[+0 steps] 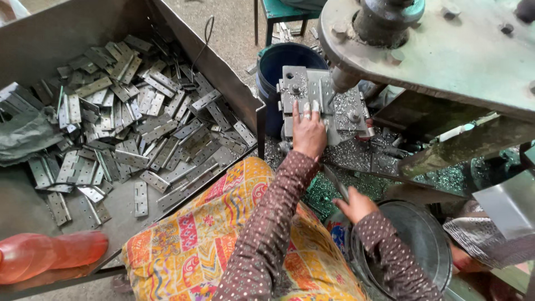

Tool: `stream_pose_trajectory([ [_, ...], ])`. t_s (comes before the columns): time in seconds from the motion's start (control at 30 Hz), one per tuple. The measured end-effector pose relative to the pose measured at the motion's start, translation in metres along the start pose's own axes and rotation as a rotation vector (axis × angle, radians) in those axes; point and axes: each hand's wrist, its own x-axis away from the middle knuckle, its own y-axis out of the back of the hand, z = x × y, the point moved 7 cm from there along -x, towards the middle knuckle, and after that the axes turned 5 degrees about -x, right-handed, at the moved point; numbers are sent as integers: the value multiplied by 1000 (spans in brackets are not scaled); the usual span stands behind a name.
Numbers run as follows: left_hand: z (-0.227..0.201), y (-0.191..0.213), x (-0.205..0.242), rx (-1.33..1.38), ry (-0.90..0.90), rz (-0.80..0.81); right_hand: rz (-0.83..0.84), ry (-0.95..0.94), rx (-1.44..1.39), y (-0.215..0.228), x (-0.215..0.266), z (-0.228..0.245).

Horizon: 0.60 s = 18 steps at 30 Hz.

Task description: The person repeatedly picks up small metal plates from a bin, places them into a manual punching machine, and operates the lever to punch holes. The processed plates are then returned to the bin.

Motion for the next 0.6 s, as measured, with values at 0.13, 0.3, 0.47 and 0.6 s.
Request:
stream_pose_trajectory([
  [0.13, 6, 0, -17, -8, 30, -56, -54, 60, -29, -3, -1, -4],
  [0.3, 5, 15, -5, -5, -3, -66, -190, -27, -60, -62, -2, -22],
  [0.47, 28, 51, 39, 288, 13, -284, -156, 145, -172, -36, -2, -11],
  [0.6, 106, 50, 112, 364, 184, -561, -74, -25, -147, 32, 17, 6],
])
